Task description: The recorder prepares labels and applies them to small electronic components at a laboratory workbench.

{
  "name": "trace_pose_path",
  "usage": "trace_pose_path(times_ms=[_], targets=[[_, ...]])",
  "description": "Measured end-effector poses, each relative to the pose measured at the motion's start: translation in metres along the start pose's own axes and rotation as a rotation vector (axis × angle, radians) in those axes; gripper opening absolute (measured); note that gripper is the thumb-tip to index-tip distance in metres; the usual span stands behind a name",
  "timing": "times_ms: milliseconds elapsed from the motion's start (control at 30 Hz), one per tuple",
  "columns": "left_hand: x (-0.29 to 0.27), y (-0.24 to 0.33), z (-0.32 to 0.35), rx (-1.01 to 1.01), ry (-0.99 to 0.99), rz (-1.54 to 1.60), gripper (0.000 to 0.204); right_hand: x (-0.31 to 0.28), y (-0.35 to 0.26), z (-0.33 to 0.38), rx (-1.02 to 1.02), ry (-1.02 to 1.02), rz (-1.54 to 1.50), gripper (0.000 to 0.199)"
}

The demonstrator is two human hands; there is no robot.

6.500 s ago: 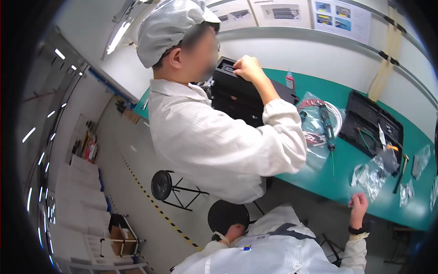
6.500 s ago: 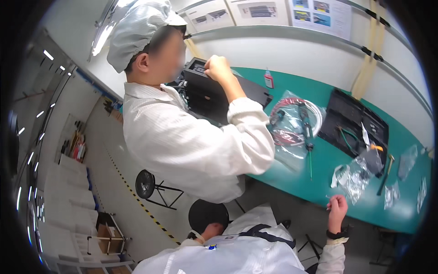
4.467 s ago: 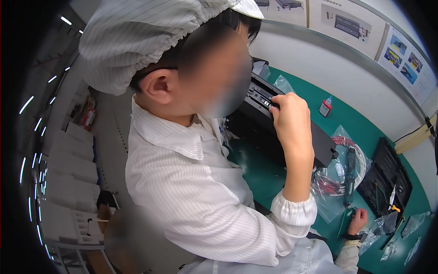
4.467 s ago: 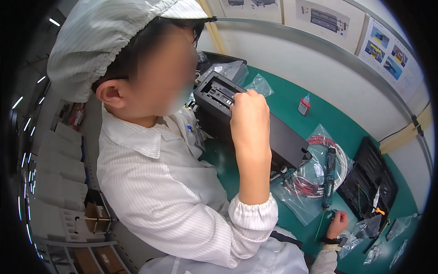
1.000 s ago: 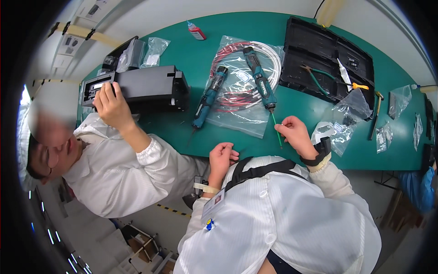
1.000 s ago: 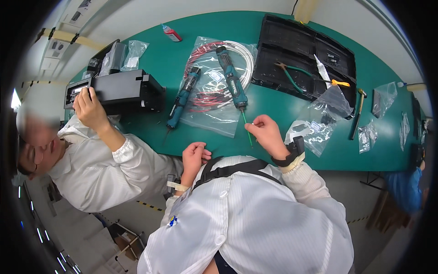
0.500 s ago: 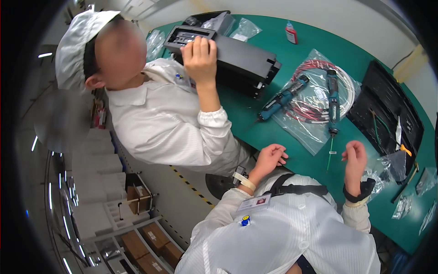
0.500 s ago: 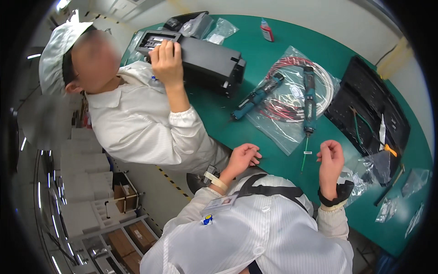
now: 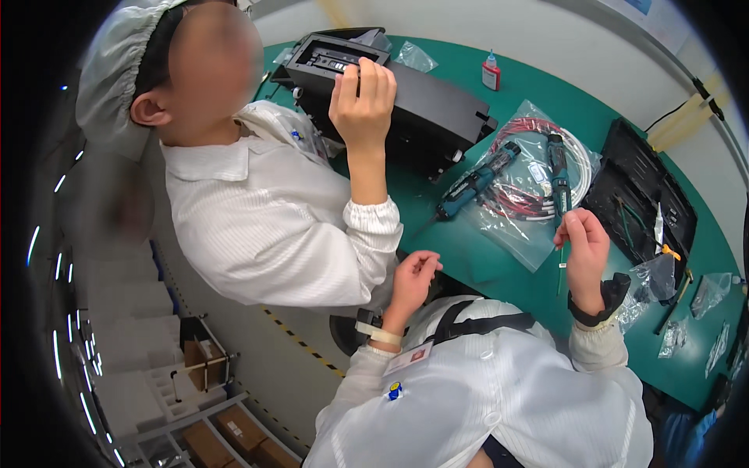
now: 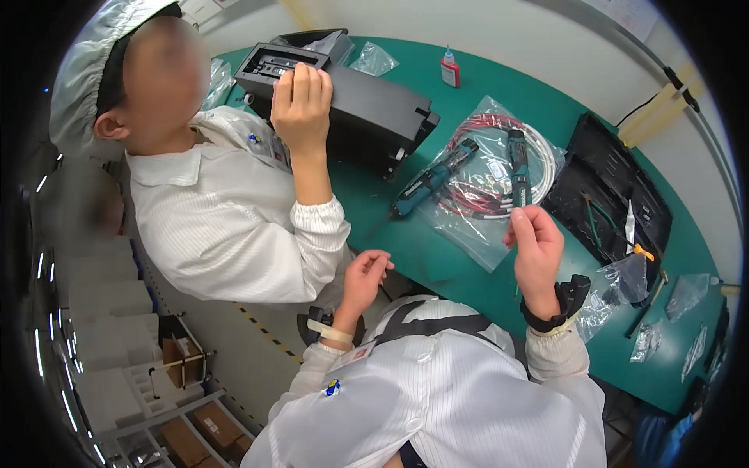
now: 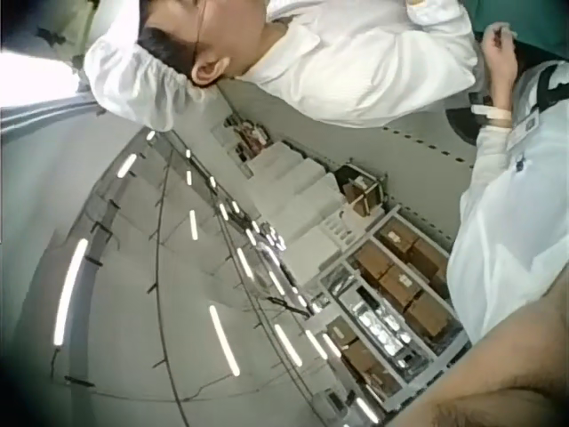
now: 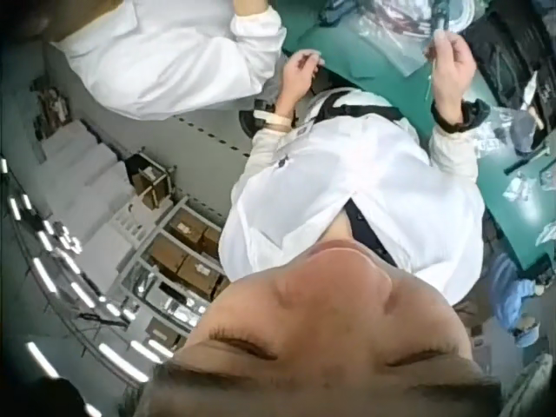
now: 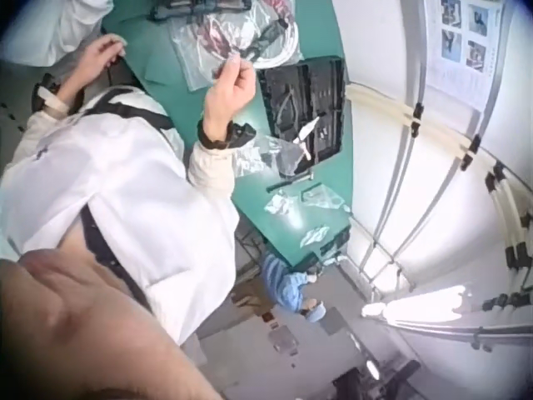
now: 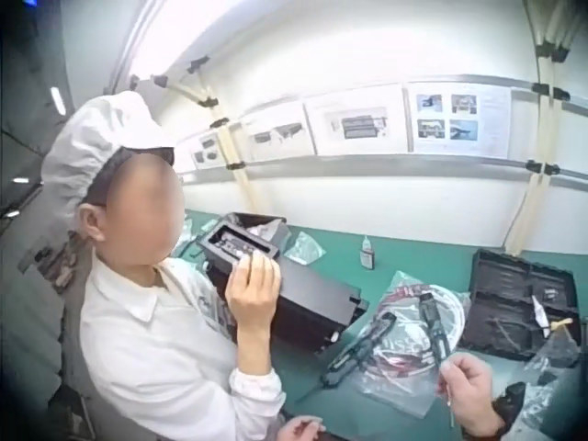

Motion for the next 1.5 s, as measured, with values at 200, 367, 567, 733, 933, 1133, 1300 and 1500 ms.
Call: trace_pose_path(times_ms=[200, 367, 567, 733, 933, 1133, 1300, 1500], targets=[[-0.002, -0.054, 0.011, -0.117, -0.220, 0.061, 0.018, 0.034, -0.053, -0.044, -0.102, 0.103, 0.003, 0.013], [-0.030, -0.075, 0.012, -0.215, -0.311, 0.058, 0.022, 0.044, -0.041, -0.133, -0.088, 0.199, -0.142, 0.018], [-0.069, -0.100, 0.032, -0.177, -0.301, -0.192, 0.023, 0.043, 0.055, -0.259, -0.015, 0.265, 0.119, 0.042], [-0.096, -0.092, 0.082, -0.158, 0.058, -0.190, 0.030, 0.045, 0.101, -0.334, 0.007, 0.285, 0.619, 0.072], [-0.097, -0.107, 0.148, -0.522, 0.202, -0.329, 0.042, 0.055, 0.110, -0.344, -0.123, 0.477, 0.625, 0.062], [-0.087, -0.142, 0.180, -0.573, 0.230, -0.460, 0.043, 0.065, 0.113, -0.345, -0.131, 0.404, 0.522, 0.056], [-0.081, -0.139, 0.186, -0.599, 0.281, -0.360, 0.043, 0.046, 0.140, -0.371, -0.085, 0.384, 0.715, 0.077], [-0.079, -0.158, 0.224, -0.536, 0.358, -0.339, 0.032, 0.075, 0.169, -0.396, 0.001, 0.176, 0.742, 0.073]])
Point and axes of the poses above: each hand's wrist, its own z-axis away from the middle knuckle, its own x-axis out of the palm, y = z × x, the point moved 9 cm from there along -z, towards the middle knuckle, and after that the axes turned 5 degrees about -y, right-handed, at the moved point
